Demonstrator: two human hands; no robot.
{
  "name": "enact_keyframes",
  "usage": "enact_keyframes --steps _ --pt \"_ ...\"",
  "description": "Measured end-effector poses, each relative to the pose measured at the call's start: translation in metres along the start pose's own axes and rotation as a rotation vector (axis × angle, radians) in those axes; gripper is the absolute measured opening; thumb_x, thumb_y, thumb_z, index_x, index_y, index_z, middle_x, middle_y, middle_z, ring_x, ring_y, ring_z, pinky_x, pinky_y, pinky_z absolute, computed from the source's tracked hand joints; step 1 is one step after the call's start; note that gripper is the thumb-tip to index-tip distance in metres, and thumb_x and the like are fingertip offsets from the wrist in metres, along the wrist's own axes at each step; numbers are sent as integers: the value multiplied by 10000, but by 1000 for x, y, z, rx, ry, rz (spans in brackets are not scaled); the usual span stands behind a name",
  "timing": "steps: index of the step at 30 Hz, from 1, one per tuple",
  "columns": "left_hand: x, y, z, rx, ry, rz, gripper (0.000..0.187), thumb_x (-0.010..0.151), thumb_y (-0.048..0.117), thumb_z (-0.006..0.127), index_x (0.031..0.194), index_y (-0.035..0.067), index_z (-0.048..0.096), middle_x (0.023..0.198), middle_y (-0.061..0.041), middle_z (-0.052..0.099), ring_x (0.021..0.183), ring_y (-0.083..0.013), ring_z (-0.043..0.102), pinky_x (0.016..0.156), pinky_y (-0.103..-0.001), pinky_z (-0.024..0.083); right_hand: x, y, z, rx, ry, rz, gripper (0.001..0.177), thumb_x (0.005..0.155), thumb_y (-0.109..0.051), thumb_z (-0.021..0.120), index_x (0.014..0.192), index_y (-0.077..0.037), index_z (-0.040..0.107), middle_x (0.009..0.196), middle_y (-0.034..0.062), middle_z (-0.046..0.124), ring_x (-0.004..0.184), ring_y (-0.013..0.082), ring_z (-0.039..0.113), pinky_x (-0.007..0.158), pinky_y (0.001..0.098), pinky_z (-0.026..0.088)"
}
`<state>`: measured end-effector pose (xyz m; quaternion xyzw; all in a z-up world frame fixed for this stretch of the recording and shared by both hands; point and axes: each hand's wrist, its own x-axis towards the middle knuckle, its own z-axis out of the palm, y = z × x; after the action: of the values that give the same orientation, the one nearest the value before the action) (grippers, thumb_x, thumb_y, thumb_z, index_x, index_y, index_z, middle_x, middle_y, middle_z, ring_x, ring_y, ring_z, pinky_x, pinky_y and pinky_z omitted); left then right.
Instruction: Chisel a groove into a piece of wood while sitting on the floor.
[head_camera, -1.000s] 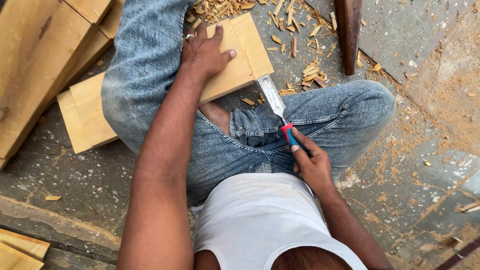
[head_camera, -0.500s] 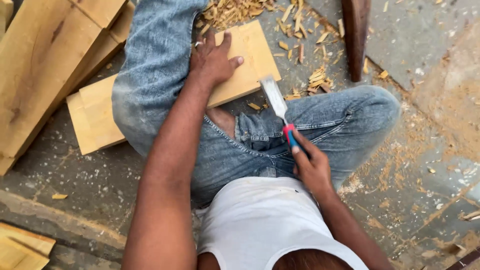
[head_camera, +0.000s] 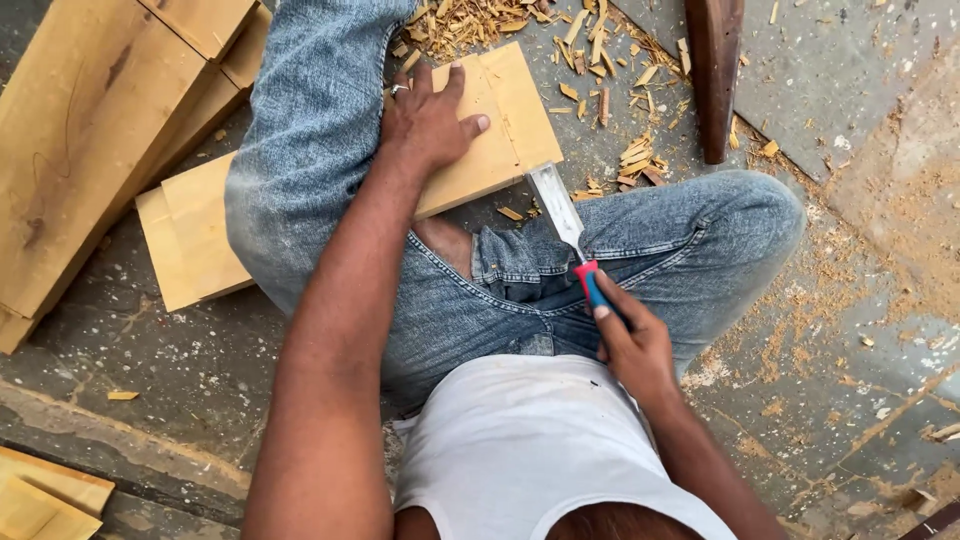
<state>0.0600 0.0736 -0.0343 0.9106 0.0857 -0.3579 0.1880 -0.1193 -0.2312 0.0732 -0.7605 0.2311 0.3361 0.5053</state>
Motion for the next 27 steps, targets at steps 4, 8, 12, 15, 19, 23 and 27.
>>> enact_keyframes --steps 4,8,12,15,19,23,27 --pt "1 -3 9 -33 44 23 869 936 647 580 1626 228 259 1685 -214 140 1545 -507 119 1216 -592 193 13 -8 11 104 -37 -80 499 1008 -160 611 1503 -184 553 1051 40 709 567 59 530 499 224 462" --pt "0 -1 4 -12 16 12 862 930 663 587 1615 257 257 1665 -220 122 1522 -495 121 1227 -614 149 3 -10 2 -18 -6 -1 461 996 -175 593 1457 -191 582 1094 7 716 527 68 534 470 233 473" --pt "-1 -8 6 -13 49 29 854 947 621 610 1629 229 278 1670 -239 156 1504 -515 186 1226 -583 242 18 -11 12 18 0 -22 479 987 -154 610 1465 -186 594 1036 23 698 526 70 523 468 235 455" --pt "1 -6 5 -59 68 25 855 950 608 605 1642 227 278 1687 -232 186 1518 -491 243 1218 -572 314 16 -18 12 36 -1 -19 493 1002 -159 620 1493 -195 587 945 44 672 539 68 524 476 234 440" --pt "3 -7 5 -21 49 11 871 938 632 622 1618 226 260 1660 -245 141 1518 -504 164 1189 -571 299 -1 -17 6 2 -2 41 479 968 -165 620 1445 -202 598 956 -28 696 523 59 524 451 234 449" --pt "3 -6 2 -18 49 29 857 963 630 632 1636 233 280 1677 -250 142 1529 -516 164 1222 -572 286 29 -10 14 -15 18 -17 440 985 -161 621 1425 -179 612 968 -32 706 532 54 526 448 236 462" --pt "4 -6 -5 -66 28 -21 872 945 635 598 1635 244 233 1689 -208 119 1524 -486 174 1201 -585 292 25 -8 10 44 -22 -108 454 1006 -151 630 1459 -167 621 853 3 622 524 64 521 469 234 452"
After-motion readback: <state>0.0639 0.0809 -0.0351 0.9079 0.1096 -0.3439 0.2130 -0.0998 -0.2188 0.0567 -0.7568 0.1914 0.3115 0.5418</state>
